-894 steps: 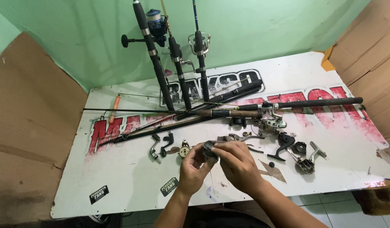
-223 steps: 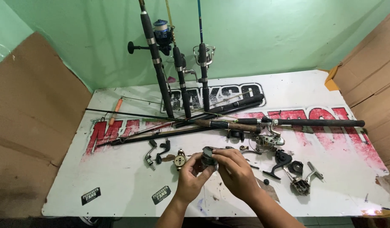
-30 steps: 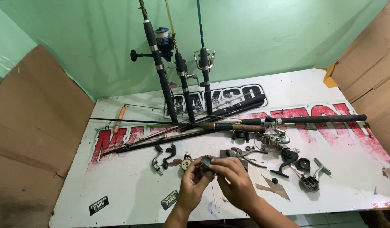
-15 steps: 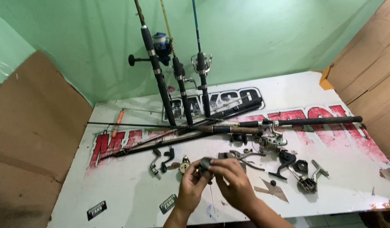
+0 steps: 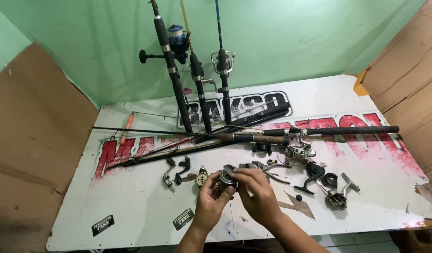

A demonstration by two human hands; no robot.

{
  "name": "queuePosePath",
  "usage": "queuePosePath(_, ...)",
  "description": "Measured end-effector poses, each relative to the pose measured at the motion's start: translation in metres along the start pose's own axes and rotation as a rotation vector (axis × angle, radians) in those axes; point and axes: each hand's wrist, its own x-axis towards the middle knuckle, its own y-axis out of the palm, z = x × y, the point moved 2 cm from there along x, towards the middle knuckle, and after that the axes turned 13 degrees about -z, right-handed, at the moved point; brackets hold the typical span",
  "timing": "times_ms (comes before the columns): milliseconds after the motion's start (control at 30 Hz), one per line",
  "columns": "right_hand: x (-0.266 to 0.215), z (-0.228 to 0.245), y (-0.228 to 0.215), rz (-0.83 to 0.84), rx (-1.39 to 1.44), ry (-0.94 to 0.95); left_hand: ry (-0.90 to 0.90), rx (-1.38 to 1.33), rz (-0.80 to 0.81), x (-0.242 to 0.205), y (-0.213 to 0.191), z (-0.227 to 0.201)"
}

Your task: The recorder is assembling and inspecting various components of a fishing reel on a workbench.

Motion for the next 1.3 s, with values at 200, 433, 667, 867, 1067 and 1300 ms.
queuePosePath(200,-0.022,-0.022,0.012,0.004,-0.03,-0.092,0.082,-0.071,0.042,0.003,0.0,0.007)
queuePosePath(433,-0.006,0.001,0.004,0.02,-0.044,-0.058,0.067,-0.082,0.062,0.006,0.002,0.011)
queuePosePath(667,-0.011,-0.02,0.012,-0.004,-0.042,-0.081,0.045,-0.029,0.034,0.012,0.004,0.01)
queuePosePath(867,-0.001,0.002,0.006,0.015,-0.058,-0.056,0.037,-0.019,0.0,0.015,0.003,0.015)
queuePosePath(1067,-0.003,-0.003,0.007,0.036,-0.096,0.005,0.03,0.007,-0.003,0.01,0.005,0.006)
queuePosePath(1300,-0.004,0.005,0.004,0.058,-0.07,-0.054,0.071,-0.067,0.031,0.006,0.005,-0.005)
